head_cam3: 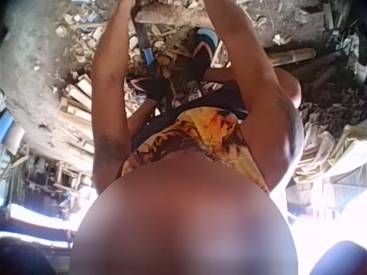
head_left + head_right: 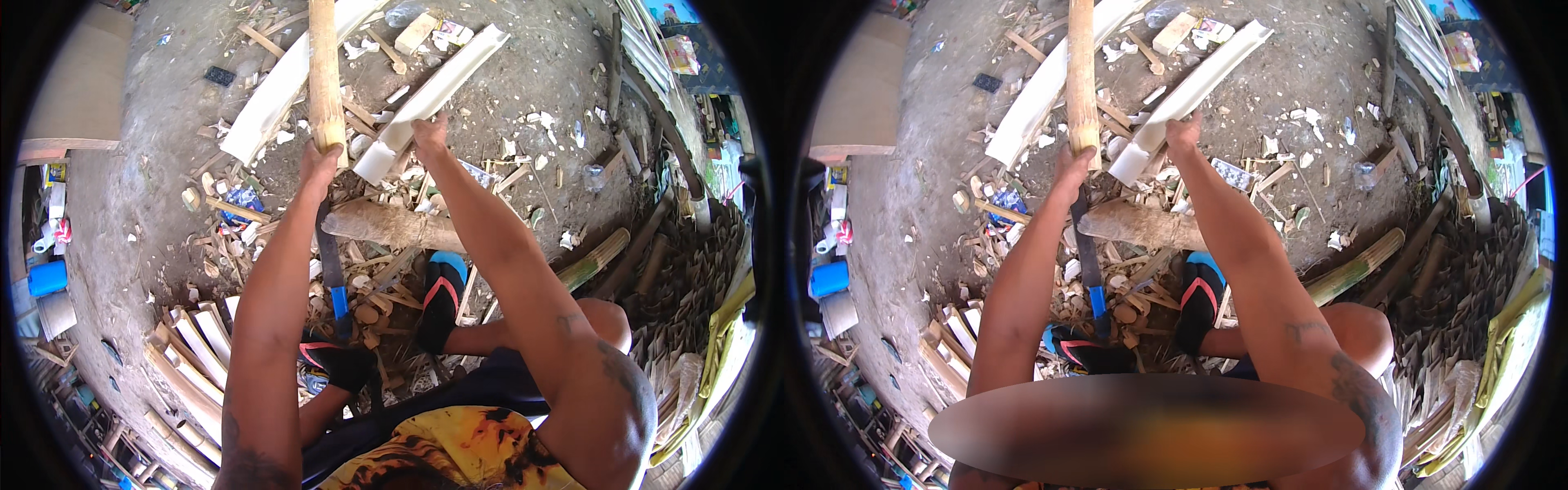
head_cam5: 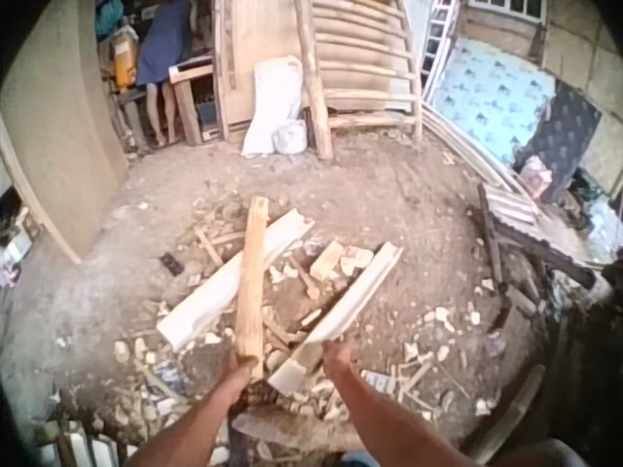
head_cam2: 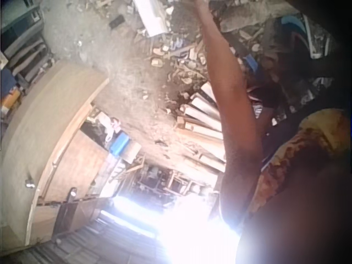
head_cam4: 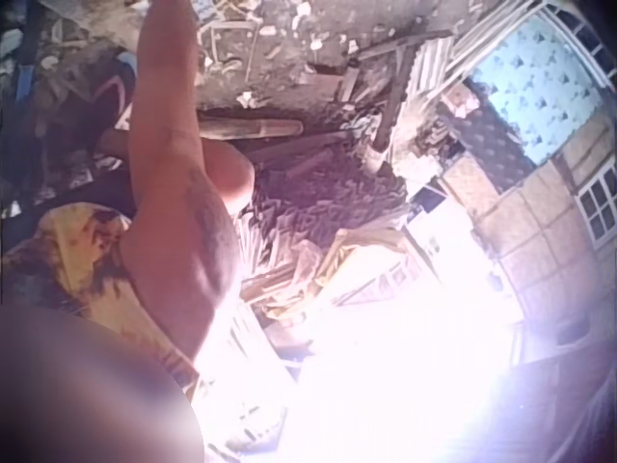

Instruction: The person sits cross-legged and uses a knife and a wooden mallet to split bamboo sections into flat planks. They repeatedly position the knife along the bamboo, strike it with the mallet, and separate the resulting pieces, stacking them nearby.

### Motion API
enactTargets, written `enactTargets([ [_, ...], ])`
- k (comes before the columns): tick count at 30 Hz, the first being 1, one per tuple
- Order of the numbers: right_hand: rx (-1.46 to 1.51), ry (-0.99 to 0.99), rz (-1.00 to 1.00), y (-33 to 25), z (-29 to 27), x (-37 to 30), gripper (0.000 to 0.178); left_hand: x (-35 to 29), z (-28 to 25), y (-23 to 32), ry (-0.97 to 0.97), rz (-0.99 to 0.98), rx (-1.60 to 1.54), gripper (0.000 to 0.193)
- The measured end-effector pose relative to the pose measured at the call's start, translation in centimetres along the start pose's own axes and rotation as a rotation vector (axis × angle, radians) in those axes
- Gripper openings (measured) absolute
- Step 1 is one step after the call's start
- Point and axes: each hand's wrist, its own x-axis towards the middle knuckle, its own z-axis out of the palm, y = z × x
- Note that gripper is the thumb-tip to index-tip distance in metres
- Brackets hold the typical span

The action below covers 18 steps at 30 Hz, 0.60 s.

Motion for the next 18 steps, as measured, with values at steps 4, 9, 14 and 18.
enactTargets([
  [4,0.219,-0.025,0.042,-1.5,-0.2,-4.0,0.061,-1.4,-3.2,2.6,0.095,-0.079,-0.023,0.081],
  [9,0.183,-0.181,-0.124,-4.6,3.0,-12.1,0.059,-9.5,-10.5,1.4,0.179,0.093,0.145,0.087],
  [14,0.273,-0.339,-0.26,-6.7,9.5,-22.4,0.062,-20.4,-18.6,-2.1,0.239,0.372,0.002,0.062],
  [18,0.664,-0.652,-0.087,-6.6,13.9,-31.5,0.066,-26.2,-24.5,-3.5,0.288,0.482,0.117,0.05],
])
